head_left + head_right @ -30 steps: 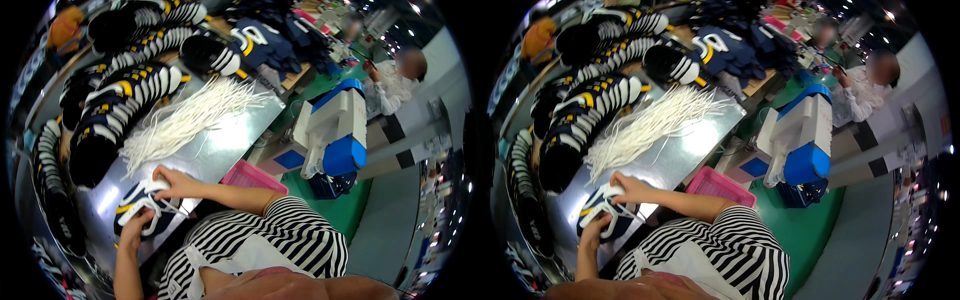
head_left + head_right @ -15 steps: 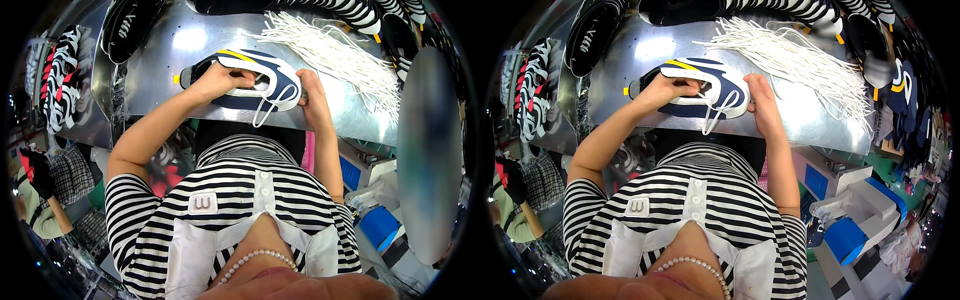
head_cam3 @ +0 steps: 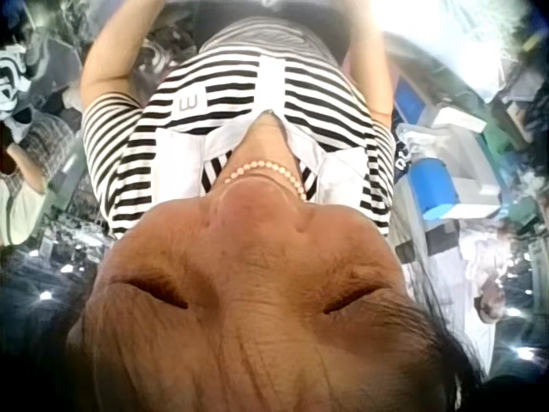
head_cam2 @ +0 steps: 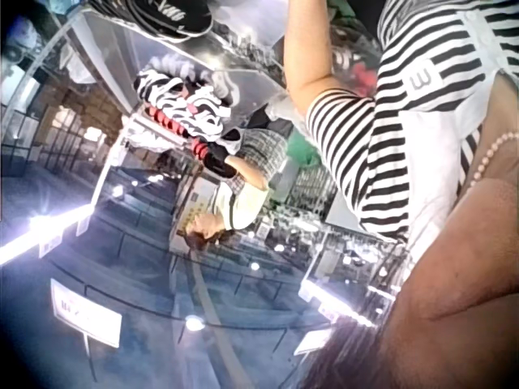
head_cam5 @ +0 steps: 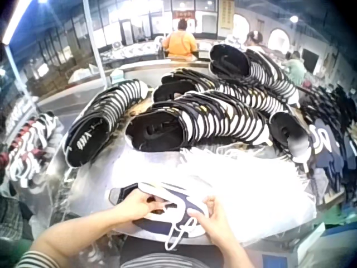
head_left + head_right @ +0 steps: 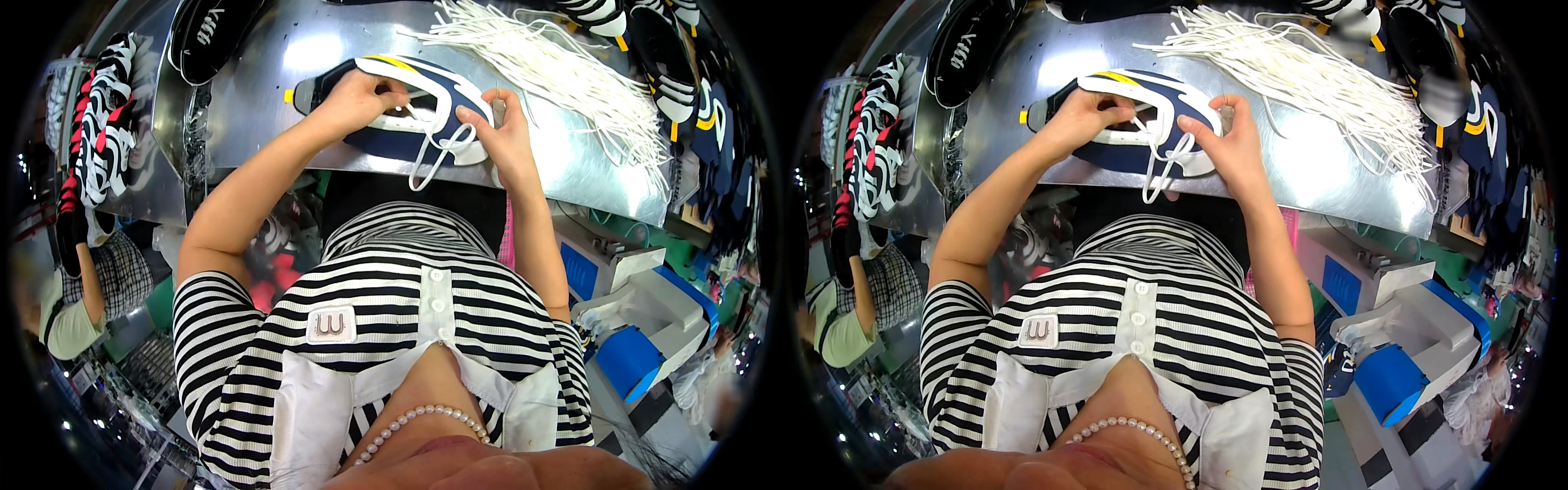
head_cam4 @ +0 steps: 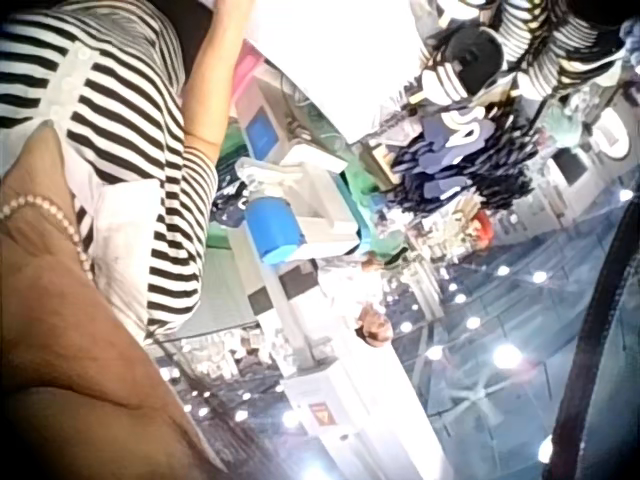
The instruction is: The person threads white laces through the eyelets of a blue and white shoe, pulling the laces through one by one and eventually tying them into a bow at the top.
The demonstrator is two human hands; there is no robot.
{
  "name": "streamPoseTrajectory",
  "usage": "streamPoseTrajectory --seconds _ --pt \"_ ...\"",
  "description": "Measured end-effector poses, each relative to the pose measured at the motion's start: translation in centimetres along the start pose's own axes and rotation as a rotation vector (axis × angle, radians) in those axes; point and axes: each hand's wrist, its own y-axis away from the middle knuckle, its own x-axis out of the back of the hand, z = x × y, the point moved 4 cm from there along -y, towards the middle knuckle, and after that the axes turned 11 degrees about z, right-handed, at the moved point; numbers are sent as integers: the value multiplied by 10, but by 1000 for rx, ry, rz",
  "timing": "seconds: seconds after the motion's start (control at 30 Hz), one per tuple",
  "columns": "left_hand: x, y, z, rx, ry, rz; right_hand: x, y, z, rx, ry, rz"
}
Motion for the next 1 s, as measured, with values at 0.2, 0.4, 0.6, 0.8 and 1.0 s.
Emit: streamPoseTrajectory --seconds 0.2,0.4,0.6,0.8,1.0 --pt "56 39 29 -615 -610 489 -3 -8 3 39 30 -14" --pt "187 56 2 -456 -840 852 36 -17 -2 -126 -91 91" --pt "290 88 -48 -231 -954 995 53 -33 7 -126 -19 52" --pt "51 62 116 -704 -36 -195 39 -32 -12 382 806 86" --pt "25 3 124 -955 -472 138 41 -36 -39 362 396 148"
